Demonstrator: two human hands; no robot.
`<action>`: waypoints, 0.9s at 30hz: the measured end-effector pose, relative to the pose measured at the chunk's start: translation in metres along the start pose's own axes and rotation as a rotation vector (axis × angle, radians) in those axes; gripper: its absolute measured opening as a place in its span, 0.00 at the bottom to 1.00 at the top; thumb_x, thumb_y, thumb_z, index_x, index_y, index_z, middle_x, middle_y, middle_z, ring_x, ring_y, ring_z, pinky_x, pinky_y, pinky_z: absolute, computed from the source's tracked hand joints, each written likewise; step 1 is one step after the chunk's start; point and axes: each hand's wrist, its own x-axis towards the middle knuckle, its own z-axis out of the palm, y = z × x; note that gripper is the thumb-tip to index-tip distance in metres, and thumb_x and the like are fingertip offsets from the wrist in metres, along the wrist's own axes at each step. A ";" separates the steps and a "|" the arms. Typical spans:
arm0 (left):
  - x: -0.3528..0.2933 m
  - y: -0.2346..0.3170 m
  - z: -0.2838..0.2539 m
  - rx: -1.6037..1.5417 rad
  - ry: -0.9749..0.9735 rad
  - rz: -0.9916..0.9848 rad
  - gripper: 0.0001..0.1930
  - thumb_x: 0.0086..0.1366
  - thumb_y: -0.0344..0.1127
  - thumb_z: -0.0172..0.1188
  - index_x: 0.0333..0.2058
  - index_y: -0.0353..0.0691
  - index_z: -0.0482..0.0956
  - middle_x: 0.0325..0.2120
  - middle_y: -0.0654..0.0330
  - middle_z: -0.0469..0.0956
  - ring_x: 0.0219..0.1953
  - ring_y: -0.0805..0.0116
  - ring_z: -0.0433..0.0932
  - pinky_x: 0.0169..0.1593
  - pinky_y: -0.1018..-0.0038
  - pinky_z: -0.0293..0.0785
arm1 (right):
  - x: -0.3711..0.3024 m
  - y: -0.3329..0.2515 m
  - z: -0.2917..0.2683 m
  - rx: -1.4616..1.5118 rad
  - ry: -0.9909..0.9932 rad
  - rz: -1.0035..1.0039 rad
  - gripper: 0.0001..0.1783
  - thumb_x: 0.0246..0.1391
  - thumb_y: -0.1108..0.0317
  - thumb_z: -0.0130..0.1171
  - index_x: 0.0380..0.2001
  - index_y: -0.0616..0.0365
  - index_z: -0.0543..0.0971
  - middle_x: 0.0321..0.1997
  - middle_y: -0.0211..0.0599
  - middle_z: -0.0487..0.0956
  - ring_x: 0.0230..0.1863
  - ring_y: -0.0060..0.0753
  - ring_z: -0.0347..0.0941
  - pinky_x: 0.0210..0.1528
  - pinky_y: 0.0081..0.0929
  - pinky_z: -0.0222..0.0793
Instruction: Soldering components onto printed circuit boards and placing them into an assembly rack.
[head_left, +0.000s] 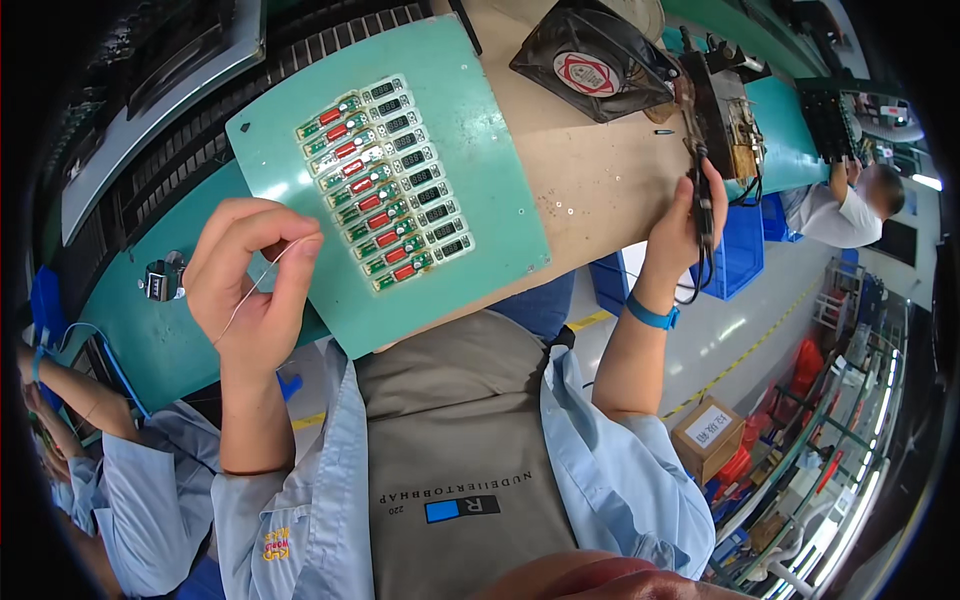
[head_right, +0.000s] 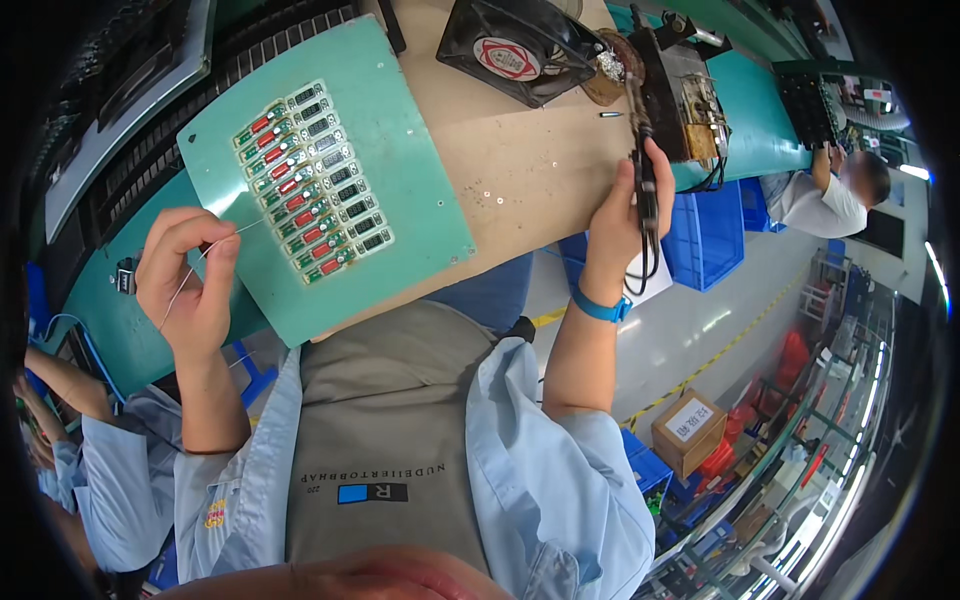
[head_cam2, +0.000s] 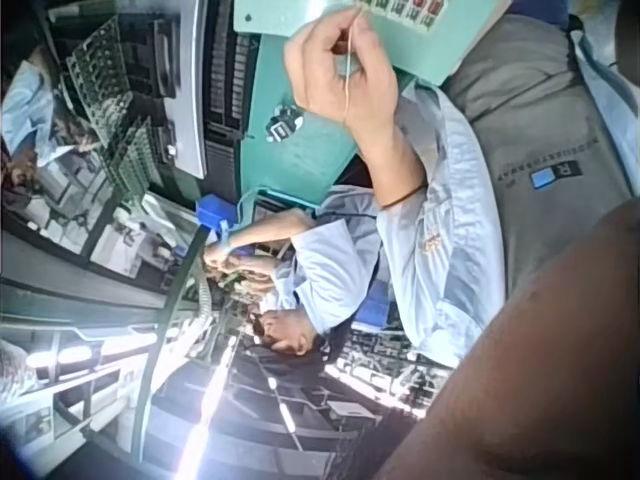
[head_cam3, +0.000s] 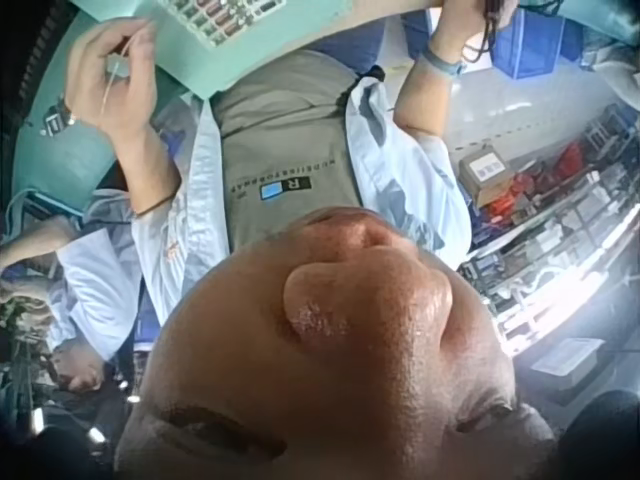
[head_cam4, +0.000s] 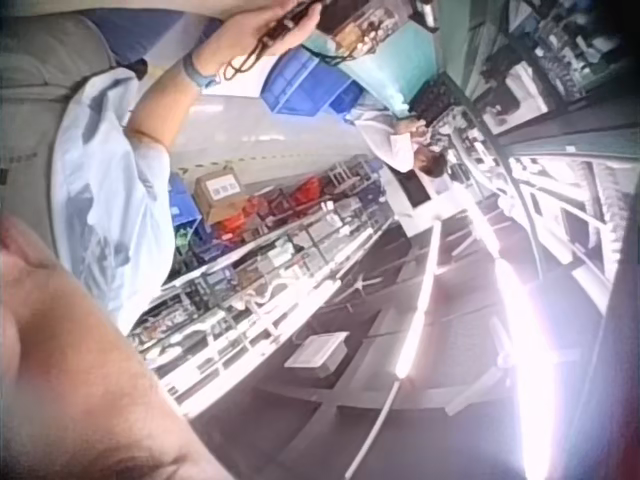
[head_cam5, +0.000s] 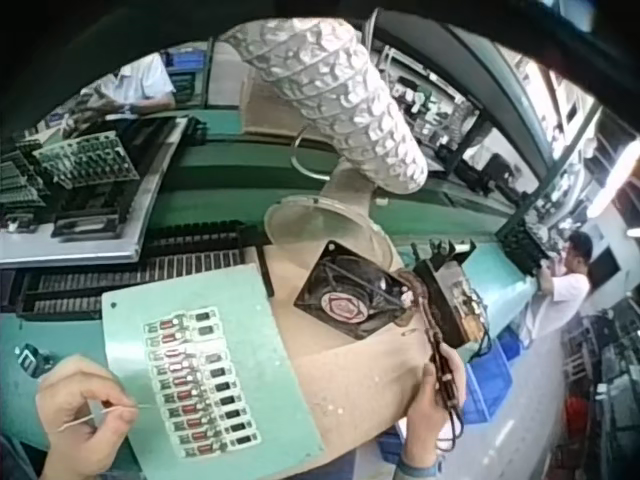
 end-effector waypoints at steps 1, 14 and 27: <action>0.000 0.000 -0.002 0.007 0.005 0.000 0.06 0.55 0.18 0.66 0.32 0.32 0.84 0.34 0.59 0.80 0.30 0.72 0.71 0.33 0.79 0.69 | -0.004 0.003 0.001 0.019 0.027 0.015 0.19 0.65 0.73 0.57 0.58 0.60 0.76 0.47 0.46 0.85 0.46 0.34 0.80 0.48 0.28 0.75; 0.003 -0.002 0.001 0.021 -0.014 0.012 0.07 0.54 0.17 0.65 0.33 0.32 0.83 0.34 0.57 0.80 0.30 0.71 0.72 0.34 0.79 0.69 | -0.025 -0.006 -0.062 1.005 0.164 0.288 0.24 0.68 0.53 0.63 0.59 0.56 0.75 0.49 0.45 0.84 0.48 0.33 0.80 0.47 0.25 0.72; 0.004 -0.002 -0.004 0.093 0.025 0.082 0.07 0.52 0.18 0.67 0.32 0.32 0.84 0.34 0.57 0.81 0.30 0.70 0.73 0.33 0.79 0.70 | -0.053 -0.061 -0.053 1.085 0.009 0.114 0.25 0.65 0.47 0.62 0.55 0.52 0.76 0.47 0.47 0.80 0.43 0.34 0.76 0.45 0.31 0.71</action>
